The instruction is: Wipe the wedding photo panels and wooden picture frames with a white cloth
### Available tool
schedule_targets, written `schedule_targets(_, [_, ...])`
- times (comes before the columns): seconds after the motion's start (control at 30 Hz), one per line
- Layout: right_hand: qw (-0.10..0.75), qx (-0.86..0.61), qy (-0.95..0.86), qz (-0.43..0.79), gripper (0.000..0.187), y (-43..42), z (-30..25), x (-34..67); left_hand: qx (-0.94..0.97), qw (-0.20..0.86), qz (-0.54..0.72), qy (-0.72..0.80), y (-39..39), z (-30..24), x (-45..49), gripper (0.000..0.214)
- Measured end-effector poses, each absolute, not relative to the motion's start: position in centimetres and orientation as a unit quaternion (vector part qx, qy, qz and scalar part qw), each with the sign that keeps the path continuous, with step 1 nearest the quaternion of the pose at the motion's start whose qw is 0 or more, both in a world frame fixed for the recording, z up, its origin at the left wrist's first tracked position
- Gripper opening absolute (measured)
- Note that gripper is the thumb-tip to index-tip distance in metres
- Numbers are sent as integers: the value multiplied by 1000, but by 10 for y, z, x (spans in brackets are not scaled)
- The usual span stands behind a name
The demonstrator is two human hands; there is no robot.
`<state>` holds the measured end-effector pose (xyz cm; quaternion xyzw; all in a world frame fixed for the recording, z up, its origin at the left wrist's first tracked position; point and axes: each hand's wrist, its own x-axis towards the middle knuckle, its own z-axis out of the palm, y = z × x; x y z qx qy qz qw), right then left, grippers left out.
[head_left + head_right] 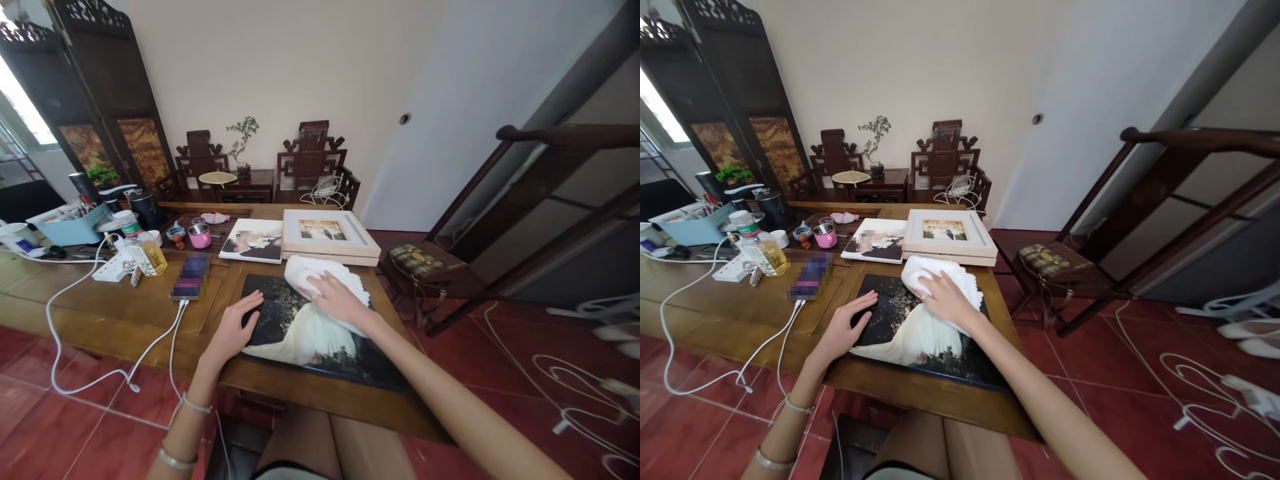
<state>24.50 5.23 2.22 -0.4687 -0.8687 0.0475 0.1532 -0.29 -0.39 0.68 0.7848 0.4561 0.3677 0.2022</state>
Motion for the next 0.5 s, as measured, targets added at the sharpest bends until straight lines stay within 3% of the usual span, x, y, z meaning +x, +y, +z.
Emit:
schedule_targets(0.17, [154,-481,-862,46,28,49,22,240,781,204,378,453,-4,6,-4,33])
schedule_targets(0.5, [123,-369,-912,133,23,-105,34,219,778,205,377,458,-3,5,-4,33])
